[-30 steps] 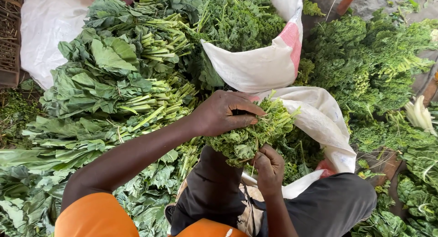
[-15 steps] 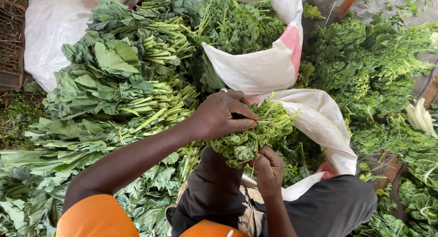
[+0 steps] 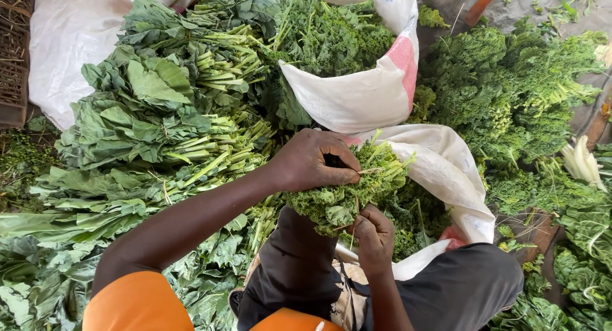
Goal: Sorting and bundling leafy greens using twine
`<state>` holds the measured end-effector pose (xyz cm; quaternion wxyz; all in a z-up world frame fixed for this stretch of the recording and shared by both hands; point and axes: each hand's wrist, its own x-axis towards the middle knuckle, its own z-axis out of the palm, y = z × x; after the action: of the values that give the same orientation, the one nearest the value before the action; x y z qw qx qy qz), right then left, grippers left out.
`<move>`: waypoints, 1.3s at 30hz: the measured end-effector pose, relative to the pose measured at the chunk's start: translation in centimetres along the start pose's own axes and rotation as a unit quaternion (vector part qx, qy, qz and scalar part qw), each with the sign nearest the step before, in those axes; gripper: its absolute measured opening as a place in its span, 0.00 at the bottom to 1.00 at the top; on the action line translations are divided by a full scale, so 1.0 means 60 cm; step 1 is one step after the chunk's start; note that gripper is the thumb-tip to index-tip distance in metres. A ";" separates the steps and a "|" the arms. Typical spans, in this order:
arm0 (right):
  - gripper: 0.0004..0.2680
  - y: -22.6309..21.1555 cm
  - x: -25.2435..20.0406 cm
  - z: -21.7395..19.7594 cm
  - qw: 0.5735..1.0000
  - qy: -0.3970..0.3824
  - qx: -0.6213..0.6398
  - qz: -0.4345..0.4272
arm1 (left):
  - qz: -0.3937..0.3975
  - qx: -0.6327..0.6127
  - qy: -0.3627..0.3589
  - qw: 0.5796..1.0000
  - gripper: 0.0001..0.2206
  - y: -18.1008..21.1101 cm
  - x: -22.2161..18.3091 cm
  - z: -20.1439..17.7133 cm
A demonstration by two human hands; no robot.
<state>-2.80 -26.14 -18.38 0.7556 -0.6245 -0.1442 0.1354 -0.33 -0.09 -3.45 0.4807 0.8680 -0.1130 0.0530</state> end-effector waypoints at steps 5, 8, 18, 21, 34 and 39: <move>0.08 0.009 -0.003 -0.005 1.000 -0.002 0.013 -0.008 | 0.000 -0.030 -0.032 0.999 0.10 0.009 0.002 -0.009; 0.08 0.011 -0.003 -0.006 1.000 -0.004 0.014 -0.005 | -0.007 -0.067 -0.055 0.996 0.09 0.006 0.002 -0.007; 0.08 0.021 -0.003 -0.015 0.999 0.007 0.029 -0.010 | -0.006 -0.063 -0.021 0.998 0.07 0.011 0.006 0.003; 0.08 0.018 -0.002 -0.017 1.000 0.010 0.017 -0.008 | 0.012 -0.041 -0.014 0.999 0.07 0.013 0.005 0.003; 0.08 -0.101 -0.006 -0.053 0.964 0.022 0.259 -0.052 | 0.027 0.120 -0.027 0.992 0.08 0.014 0.012 0.019; 0.09 -0.070 -0.013 -0.042 0.983 0.093 -0.139 -0.072 | 0.015 0.130 -0.032 0.991 0.08 0.012 0.018 0.025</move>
<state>-2.40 -29.50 -14.76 0.6791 -0.7215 -0.1356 0.0002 0.51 -1.86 -3.45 0.3594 0.9223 -0.1341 0.0465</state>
